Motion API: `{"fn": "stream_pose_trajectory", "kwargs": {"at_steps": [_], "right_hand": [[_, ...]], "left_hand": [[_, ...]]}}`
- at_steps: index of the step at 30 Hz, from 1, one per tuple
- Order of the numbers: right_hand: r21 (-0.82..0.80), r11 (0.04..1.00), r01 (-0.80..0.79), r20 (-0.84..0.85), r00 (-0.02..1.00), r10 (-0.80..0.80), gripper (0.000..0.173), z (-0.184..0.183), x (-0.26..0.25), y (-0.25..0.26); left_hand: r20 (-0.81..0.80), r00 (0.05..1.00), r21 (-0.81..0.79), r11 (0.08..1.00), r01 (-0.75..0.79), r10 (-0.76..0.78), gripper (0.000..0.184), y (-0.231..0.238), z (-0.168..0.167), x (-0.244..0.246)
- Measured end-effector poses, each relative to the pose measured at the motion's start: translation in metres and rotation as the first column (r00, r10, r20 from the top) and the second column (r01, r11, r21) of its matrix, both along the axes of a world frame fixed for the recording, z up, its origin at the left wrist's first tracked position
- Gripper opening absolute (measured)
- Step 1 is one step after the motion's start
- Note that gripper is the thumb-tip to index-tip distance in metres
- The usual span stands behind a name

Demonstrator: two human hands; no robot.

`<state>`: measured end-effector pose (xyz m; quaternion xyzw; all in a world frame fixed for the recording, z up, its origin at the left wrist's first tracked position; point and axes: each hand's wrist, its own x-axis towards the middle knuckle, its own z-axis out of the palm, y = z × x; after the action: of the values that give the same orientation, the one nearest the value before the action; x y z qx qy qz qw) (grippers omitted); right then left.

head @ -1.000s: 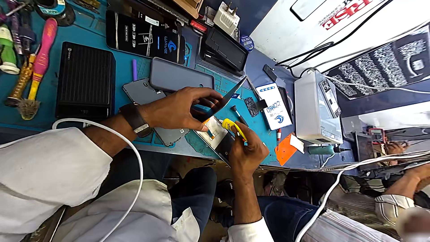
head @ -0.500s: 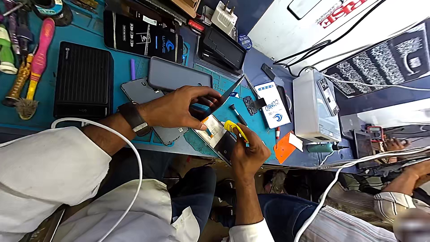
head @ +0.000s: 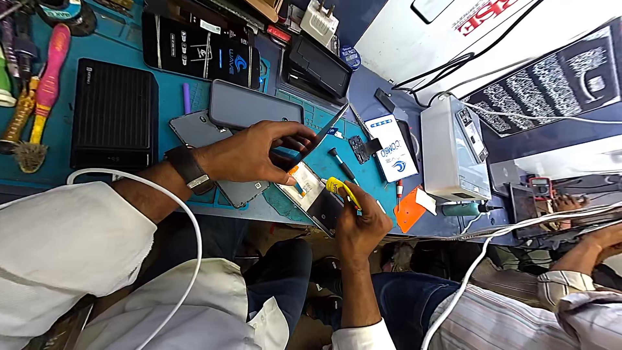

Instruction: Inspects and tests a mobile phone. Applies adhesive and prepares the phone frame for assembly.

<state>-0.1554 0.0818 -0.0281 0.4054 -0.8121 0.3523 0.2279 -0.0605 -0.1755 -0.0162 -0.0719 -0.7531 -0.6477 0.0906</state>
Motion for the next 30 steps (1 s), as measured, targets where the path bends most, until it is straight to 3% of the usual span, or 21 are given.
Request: {"fn": "stream_pose_trajectory", "kwargs": {"at_steps": [30], "right_hand": [[-0.035,0.997,0.065,-0.002,0.998,-0.065,0.017,-0.003,0.004,0.024]], "left_hand": [[-0.019,1.0,-0.009,1.0,-0.001,0.001,0.071,0.003,0.0,-0.001]]}}
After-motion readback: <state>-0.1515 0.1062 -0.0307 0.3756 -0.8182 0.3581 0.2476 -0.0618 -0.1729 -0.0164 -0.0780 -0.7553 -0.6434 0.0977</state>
